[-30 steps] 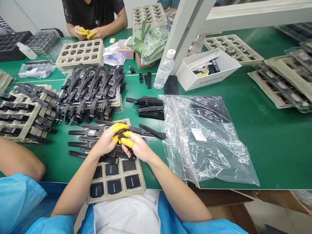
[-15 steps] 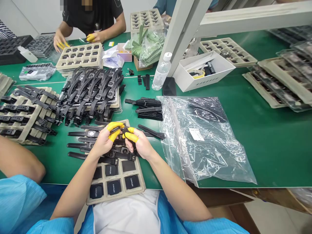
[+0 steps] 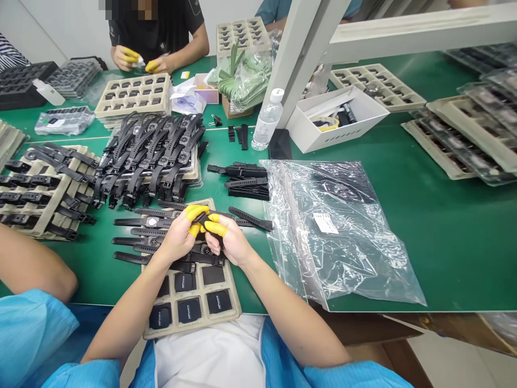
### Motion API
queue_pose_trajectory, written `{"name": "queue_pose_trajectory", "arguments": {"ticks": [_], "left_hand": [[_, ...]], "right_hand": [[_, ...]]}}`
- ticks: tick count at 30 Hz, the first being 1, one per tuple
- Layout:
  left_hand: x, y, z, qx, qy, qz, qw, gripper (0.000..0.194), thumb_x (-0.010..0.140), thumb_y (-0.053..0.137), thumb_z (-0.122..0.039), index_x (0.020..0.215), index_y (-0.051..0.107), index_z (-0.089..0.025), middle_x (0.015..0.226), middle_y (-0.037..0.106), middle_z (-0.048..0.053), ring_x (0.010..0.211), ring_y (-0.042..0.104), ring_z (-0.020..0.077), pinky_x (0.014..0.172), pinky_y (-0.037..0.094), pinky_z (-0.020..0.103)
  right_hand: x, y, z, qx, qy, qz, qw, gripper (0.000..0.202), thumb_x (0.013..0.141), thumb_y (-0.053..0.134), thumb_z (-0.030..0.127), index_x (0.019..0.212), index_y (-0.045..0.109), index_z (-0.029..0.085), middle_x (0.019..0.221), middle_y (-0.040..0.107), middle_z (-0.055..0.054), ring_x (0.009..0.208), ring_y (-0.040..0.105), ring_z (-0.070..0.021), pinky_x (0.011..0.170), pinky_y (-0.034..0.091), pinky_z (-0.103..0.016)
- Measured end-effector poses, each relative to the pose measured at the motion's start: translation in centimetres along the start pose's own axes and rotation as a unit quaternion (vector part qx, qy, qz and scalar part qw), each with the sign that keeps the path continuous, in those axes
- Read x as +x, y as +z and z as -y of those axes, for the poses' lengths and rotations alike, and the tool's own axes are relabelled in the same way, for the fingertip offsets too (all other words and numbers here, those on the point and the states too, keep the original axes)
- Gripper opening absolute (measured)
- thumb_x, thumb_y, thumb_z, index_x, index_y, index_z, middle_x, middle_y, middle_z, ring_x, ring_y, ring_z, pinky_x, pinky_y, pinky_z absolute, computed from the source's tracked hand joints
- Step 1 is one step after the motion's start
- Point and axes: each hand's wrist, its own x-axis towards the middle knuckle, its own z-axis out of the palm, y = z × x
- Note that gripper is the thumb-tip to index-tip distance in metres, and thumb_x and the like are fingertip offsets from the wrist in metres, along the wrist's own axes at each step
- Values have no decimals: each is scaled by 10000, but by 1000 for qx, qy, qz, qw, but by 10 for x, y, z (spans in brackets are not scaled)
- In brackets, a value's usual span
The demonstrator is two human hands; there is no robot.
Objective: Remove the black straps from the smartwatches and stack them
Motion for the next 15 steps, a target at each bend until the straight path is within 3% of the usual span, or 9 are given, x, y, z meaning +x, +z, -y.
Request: {"name": "queue_pose_trajectory", "arguments": {"ticks": [6, 15], "left_hand": [[1, -7, -3, -34, -10, 43, 998, 443, 1064, 404, -241, 1492, 518, -221, 1360, 597, 138, 1297, 585, 259, 1124, 507, 457], [1, -7, -3, 63, -10, 70, 995, 385, 1010, 479, -220, 1367, 601, -145, 1226, 654, 162, 1188, 625, 280, 1056, 546, 448]], "right_hand": [[0, -1, 3, 24, 5, -18, 1000, 303, 820, 783, 411, 794, 558, 210, 432, 452, 94, 363, 304, -74, 362, 261, -200], [1, -4, 0, -11, 26, -31, 999, 370, 815, 784, 479, 774, 535, 209, 420, 442, 96, 360, 278, -60, 359, 236, -191]]}}
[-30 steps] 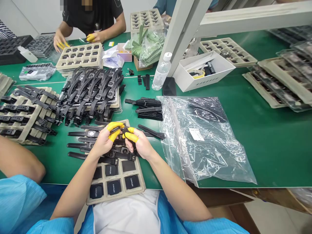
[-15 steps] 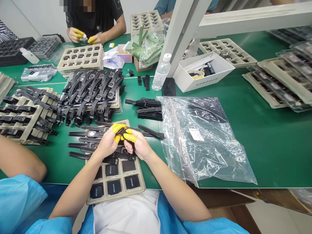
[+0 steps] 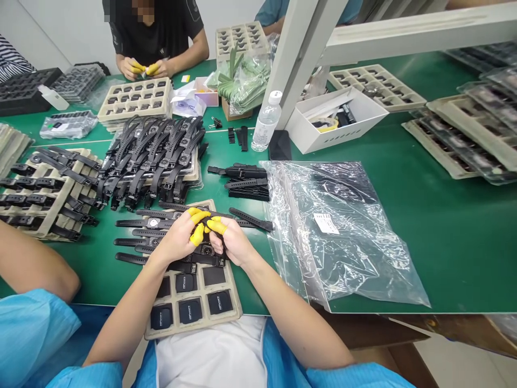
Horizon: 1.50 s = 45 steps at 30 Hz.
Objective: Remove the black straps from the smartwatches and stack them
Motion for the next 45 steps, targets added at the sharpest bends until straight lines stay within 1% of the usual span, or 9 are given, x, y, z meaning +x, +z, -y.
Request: {"name": "queue_pose_trajectory", "arguments": {"ticks": [7, 13, 22, 24, 29, 35, 38, 42, 45], "left_hand": [[0, 1, 1, -164, -63, -50, 983, 398, 1019, 593, -340, 1390, 579, -198, 1309, 682, 133, 1195, 680, 243, 1029, 567, 385], [4, 9, -9, -263, -107, -177, 942, 228, 906, 766, -394, 996, 705, -194, 1033, 725, 66, 942, 718, 186, 805, 593, 290], [13, -17, 6, -390, -257, -476, 745, 497, 829, 803, -550, 1026, 492, -216, 1105, 786, 89, 584, 725, 129, 548, 583, 235], [12, -17, 9, -409, -287, -425, 755, 517, 814, 806, -554, 1079, 536, -201, 1190, 771, 126, 596, 734, 133, 515, 577, 222], [8, 4, 1, -404, -278, -183, 852, 473, 880, 750, -448, 1275, 671, -200, 1274, 741, 128, 773, 759, 180, 531, 620, 243], [0, 17, 1, -307, -179, -66, 932, 360, 988, 599, -312, 1330, 683, -239, 1334, 658, 133, 866, 727, 176, 551, 608, 220], [-1, 14, 3, -261, -131, -47, 955, 365, 1014, 543, -256, 1360, 656, -235, 1271, 682, 128, 976, 731, 209, 668, 637, 263], [-1, 11, 5, -174, -34, -70, 982, 474, 971, 513, -111, 1408, 624, -254, 1358, 663, 112, 1283, 630, 252, 1081, 557, 423], [-1, 9, 6, -152, 8, -53, 987, 563, 951, 463, -55, 1456, 589, -270, 1375, 646, 106, 1309, 607, 238, 1139, 507, 436]], "right_hand": [[-3, 3, 2, -2, -31, -3, 1000, 393, 822, 787, 513, 849, 522, 225, 480, 494, 93, 385, 355, -77, 382, 306, -198], [-3, 2, 1, -25, 8, 28, 999, 415, 889, 702, 602, 913, 515, 232, 560, 478, 99, 384, 327, -62, 367, 260, -190], [-7, 3, 8, -206, 92, 40, 973, 408, 849, 736, 558, 917, 521, 219, 550, 427, 116, 410, 258, -45, 383, 153, -178], [-6, 4, 6, -197, 28, 10, 980, 411, 836, 760, 536, 954, 519, 226, 599, 487, 109, 407, 327, -47, 401, 230, -187], [-5, 2, 1, -120, -86, -13, 989, 359, 907, 694, 546, 961, 512, 242, 645, 568, 83, 413, 358, -60, 423, 290, -215], [-12, -4, 19, 9, -96, 24, 995, 303, 890, 712, 483, 898, 527, 245, 580, 488, 84, 405, 299, -69, 400, 246, -210], [-13, -3, 21, 29, -60, 73, 995, 287, 890, 690, 475, 877, 532, 235, 531, 444, 88, 393, 272, -73, 380, 211, -202], [-8, 1, 9, -41, 8, 94, 995, 302, 868, 716, 456, 890, 543, 210, 492, 496, 82, 369, 292, -65, 372, 215, -200], [-4, 1, 3, -66, 14, 83, 994, 327, 841, 740, 463, 879, 547, 202, 472, 512, 81, 360, 294, -60, 368, 225, -196]]}}
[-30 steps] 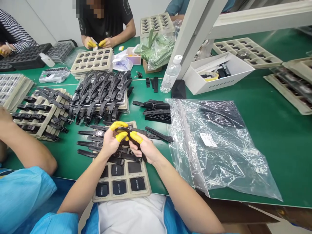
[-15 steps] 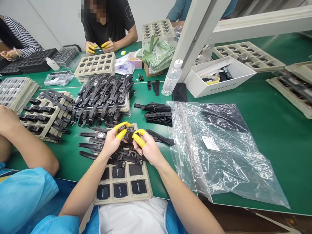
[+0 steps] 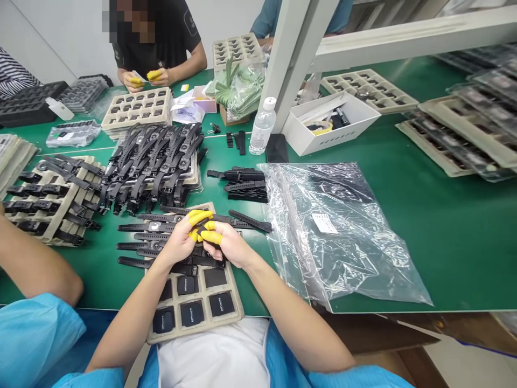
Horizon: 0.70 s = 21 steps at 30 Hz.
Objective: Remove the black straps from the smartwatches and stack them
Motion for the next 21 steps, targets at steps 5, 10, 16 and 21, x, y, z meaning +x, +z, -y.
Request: {"name": "queue_pose_trajectory", "arguments": {"ticks": [5, 10, 16, 21], "left_hand": [[1, -3, -2, 12, 0, 10, 1000, 515, 984, 458, -86, 1450, 591, -259, 1367, 644, 118, 1314, 604, 241, 1137, 506, 441], [1, 1, -2, 25, -3, -20, 999, 458, 1011, 453, -130, 1431, 589, -255, 1357, 654, 120, 1301, 616, 240, 1119, 525, 439], [-1, -1, -6, 84, 11, 16, 996, 524, 1014, 412, -128, 1521, 489, -235, 1424, 578, 147, 1378, 549, 262, 1156, 495, 455], [0, -6, -14, 109, 24, 42, 993, 468, 1050, 405, -214, 1511, 488, -198, 1361, 589, 160, 1311, 575, 270, 1132, 511, 454]], "right_hand": [[2, 0, 2, 23, -11, -38, 999, 307, 824, 744, 438, 849, 539, 210, 446, 474, 100, 351, 267, -55, 359, 214, -183], [4, 2, 3, 63, -10, -54, 997, 322, 811, 768, 427, 846, 522, 222, 452, 457, 105, 355, 265, -56, 362, 195, -178], [5, 0, 2, 103, -16, -73, 992, 366, 789, 801, 438, 786, 506, 221, 449, 410, 108, 380, 252, -54, 366, 196, -169], [4, 1, 3, 78, -6, -82, 993, 380, 783, 796, 452, 766, 493, 222, 447, 387, 113, 388, 239, -52, 367, 188, -166]]}}
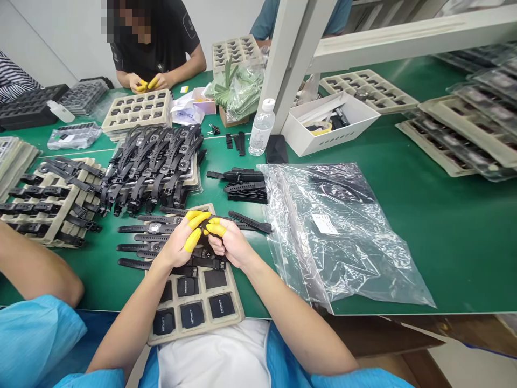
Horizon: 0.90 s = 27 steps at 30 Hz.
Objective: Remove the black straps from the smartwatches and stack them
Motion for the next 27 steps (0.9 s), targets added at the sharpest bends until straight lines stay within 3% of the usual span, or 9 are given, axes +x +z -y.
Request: {"name": "queue_pose_trajectory", "arguments": {"ticks": [7, 13, 17, 19, 22, 27], "left_hand": [[-1, 3, 0, 137, 3, 22, 990, 440, 987, 493, -213, 1415, 574, -153, 1257, 637, 188, 1200, 616, 318, 1028, 565, 505], [2, -4, -2, 31, 15, 6, 999, 433, 1033, 440, -213, 1456, 535, -192, 1284, 626, 164, 1228, 621, 274, 1063, 557, 456], [4, -8, -14, -3, 16, -7, 1000, 536, 1029, 503, -234, 1559, 426, -246, 1394, 589, 162, 1314, 598, 284, 1105, 541, 465], [4, -13, -23, 27, 19, -14, 999, 583, 1025, 483, -192, 1594, 378, -263, 1445, 578, 162, 1350, 588, 287, 1118, 536, 457], [4, -31, -32, 105, -11, -10, 994, 614, 1008, 444, -130, 1602, 376, -268, 1466, 592, 142, 1356, 597, 275, 1130, 528, 423], [-5, -74, -19, 203, -93, 84, 971, 480, 989, 485, -158, 1451, 571, -253, 1204, 739, 81, 1035, 734, 231, 901, 607, 334]], "right_hand": [[-1, 1, 1, -50, 17, -14, 999, 336, 789, 763, 439, 803, 508, 221, 464, 342, 133, 405, 203, -49, 379, 178, -160], [-3, 2, 1, -70, -10, 4, 998, 323, 812, 743, 457, 816, 522, 221, 462, 363, 128, 394, 222, -55, 385, 197, -181], [-5, -2, 2, -139, -94, 24, 986, 357, 885, 689, 553, 873, 542, 228, 494, 444, 99, 410, 336, -87, 432, 291, -226], [-8, -6, 7, -221, -158, 15, 962, 348, 904, 685, 556, 940, 584, 226, 601, 558, 54, 491, 456, -116, 501, 372, -255], [-13, -13, 19, -382, -212, 16, 899, 268, 948, 664, 488, 1010, 652, 228, 827, 682, -11, 680, 581, -165, 650, 454, -301], [-19, -20, 31, -565, -178, 65, 803, 204, 1023, 557, 406, 1040, 688, 250, 935, 744, -36, 792, 633, -215, 757, 466, -340]]}}
